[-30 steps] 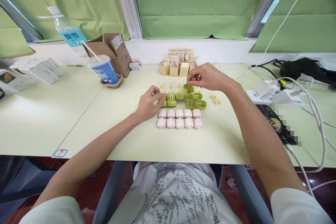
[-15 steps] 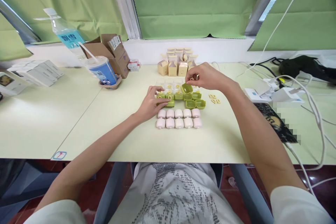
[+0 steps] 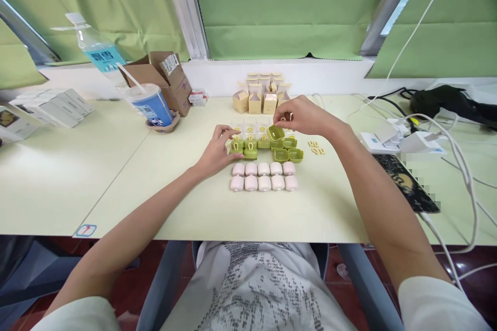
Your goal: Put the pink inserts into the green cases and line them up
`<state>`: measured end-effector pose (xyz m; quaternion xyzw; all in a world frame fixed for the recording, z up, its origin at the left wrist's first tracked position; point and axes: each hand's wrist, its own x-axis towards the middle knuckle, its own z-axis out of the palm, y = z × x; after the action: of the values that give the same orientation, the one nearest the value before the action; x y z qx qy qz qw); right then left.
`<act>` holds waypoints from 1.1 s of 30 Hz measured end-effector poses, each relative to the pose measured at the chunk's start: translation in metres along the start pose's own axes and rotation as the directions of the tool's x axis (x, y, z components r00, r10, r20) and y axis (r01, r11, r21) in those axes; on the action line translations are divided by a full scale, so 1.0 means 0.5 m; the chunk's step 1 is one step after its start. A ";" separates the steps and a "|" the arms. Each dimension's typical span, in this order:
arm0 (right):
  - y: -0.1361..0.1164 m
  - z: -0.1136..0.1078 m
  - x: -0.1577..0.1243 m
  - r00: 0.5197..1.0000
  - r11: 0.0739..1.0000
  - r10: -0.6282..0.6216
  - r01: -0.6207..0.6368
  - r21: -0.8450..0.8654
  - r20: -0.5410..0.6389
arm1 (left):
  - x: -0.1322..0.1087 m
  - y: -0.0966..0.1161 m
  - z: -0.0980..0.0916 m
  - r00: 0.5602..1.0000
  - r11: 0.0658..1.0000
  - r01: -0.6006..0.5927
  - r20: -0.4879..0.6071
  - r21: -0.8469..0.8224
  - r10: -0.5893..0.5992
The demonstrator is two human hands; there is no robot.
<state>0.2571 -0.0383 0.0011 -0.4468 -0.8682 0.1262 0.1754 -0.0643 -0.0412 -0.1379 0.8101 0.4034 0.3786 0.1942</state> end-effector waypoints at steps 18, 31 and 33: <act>-0.093 0.106 0.031 0.992 0.859 -0.092 0.124 0.497 -0.089 | -0.019 0.072 0.039 0.924 0.935 -0.317 -0.273 -0.160 0.267; -0.077 0.053 0.012 0.983 0.704 0.108 0.030 0.709 -0.149 | -0.015 0.044 0.034 0.892 0.966 -0.258 -0.379 0.018 0.245; -0.078 0.054 0.011 0.983 0.686 0.102 0.042 0.727 -0.154 | -0.017 0.048 0.034 0.887 0.962 -0.268 -0.377 0.047 0.265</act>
<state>0.2144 -0.0575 -0.0079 -0.3645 -0.7198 0.4213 0.4143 -0.0422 -0.0625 -0.1378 0.7685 0.3172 0.5524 0.0611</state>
